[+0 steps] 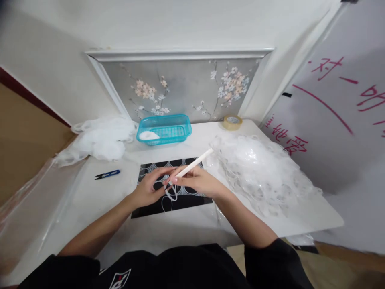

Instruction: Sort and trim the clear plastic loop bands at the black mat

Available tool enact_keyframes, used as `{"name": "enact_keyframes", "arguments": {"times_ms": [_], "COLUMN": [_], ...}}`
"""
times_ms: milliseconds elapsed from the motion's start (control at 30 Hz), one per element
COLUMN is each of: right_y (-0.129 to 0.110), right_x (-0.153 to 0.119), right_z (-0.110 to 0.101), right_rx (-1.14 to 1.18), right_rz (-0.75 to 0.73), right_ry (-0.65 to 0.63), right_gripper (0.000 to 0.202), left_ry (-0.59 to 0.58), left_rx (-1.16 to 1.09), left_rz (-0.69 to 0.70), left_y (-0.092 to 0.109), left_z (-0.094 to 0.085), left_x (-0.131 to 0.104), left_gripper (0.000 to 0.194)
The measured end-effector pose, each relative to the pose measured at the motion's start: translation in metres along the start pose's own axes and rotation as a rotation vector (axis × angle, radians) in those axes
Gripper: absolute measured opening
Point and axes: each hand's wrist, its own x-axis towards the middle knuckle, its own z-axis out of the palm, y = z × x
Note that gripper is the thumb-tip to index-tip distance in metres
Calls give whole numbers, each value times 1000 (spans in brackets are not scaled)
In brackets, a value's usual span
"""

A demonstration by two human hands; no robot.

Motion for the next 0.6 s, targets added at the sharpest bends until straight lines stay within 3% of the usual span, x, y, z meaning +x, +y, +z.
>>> {"name": "enact_keyframes", "arguments": {"times_ms": [133, 233, 333, 400, 500, 600], "right_y": [7, 30, 61, 76, 85, 78], "right_x": [-8, -17, -23, -26, -31, -37], "right_z": [-19, -24, -19, -13, -7, -4], "right_rx": [-201, -241, -269, -277, -228, -177], "right_rz": [67, 139, 202, 231, 256, 246], "right_ry": [93, 100, 90, 100, 132, 147], "right_gripper": [19, 23, 28, 31, 33, 33], "left_ry": [21, -177, -387, -440, -476, -465], "left_rx": [-116, -21, 320, 492, 513, 496], "left_rz": [-220, -293, -188, -82, -2, 65], "left_y": [-15, -19, -21, -24, -28, -29], "left_z": [4, 5, 16, 27, 37, 37], "left_x": [-20, -41, -55, -58, -57, -57], "left_gripper": [19, 21, 21, 21, 16, 16]}}
